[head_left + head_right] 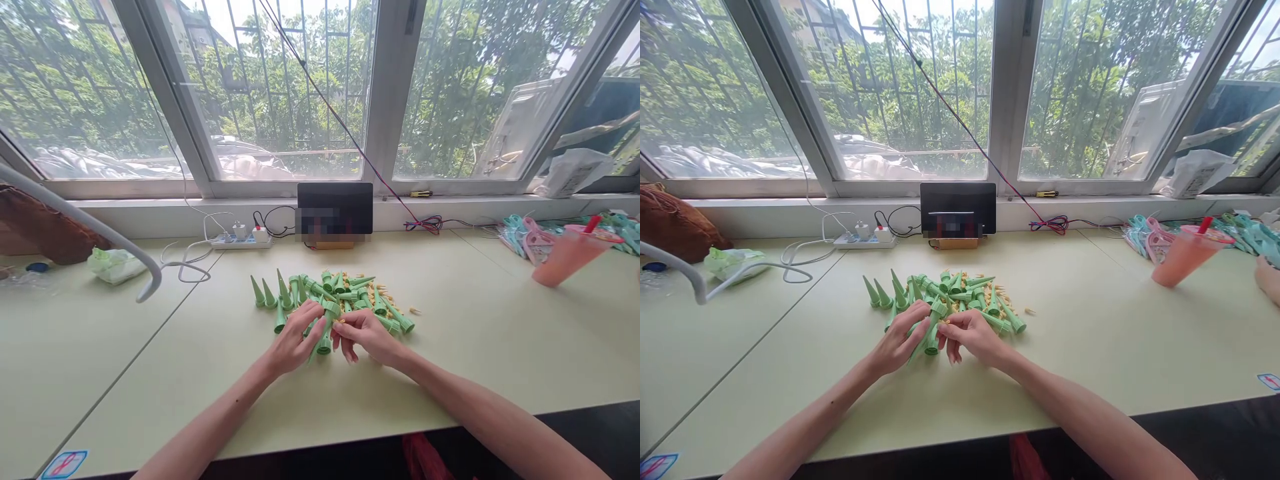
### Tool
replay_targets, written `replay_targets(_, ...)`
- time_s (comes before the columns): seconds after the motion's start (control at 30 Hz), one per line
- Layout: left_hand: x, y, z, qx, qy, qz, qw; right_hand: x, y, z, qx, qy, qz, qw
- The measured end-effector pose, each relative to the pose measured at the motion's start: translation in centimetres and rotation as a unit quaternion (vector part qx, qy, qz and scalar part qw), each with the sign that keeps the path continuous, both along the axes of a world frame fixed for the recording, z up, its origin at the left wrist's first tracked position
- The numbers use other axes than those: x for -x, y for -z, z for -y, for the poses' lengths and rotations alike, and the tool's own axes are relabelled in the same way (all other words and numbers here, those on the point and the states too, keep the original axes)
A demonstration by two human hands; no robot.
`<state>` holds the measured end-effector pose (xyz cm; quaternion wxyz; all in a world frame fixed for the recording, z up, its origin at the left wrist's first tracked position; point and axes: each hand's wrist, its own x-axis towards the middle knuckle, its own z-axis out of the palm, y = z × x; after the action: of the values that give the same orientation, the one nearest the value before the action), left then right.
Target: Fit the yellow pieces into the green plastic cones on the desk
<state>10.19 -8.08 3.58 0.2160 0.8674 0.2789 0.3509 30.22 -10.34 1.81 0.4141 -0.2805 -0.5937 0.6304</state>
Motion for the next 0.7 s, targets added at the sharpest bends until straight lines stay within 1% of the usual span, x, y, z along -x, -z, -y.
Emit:
replay_targets(0.17, 0.13, -0.14, 0.04, 0.01, 0.018, -0.011, 1.0, -0.24, 0.29, -0.24, 0.063, -0.044, -0.05, 0.996)
replay_targets(0.33, 0.21, 0.02, -0.1, -0.005, 0.016, -0.019, 1.0, -0.53, 0.51, -0.62, 0.099, -0.07, -0.081, 0.989)
replay_targets(0.47, 0.13, 0.32, -0.18, -0.03, -0.002, -0.02, 0.999, -0.62, 0.38, -0.81, 0.108, -0.074, -0.105, 0.986)
replay_targets(0.63, -0.09, 0.39, -0.35, -0.077, -0.016, -0.01, 0.997, -0.45, 0.1, -0.82, 0.108, -0.068, -0.104, 0.986)
replay_targets(0.7, -0.18, 0.39, -0.41, -0.107, -0.037, 0.012, 0.994, -0.21, 0.01, -0.73, 0.092, -0.042, -0.096, 0.99)
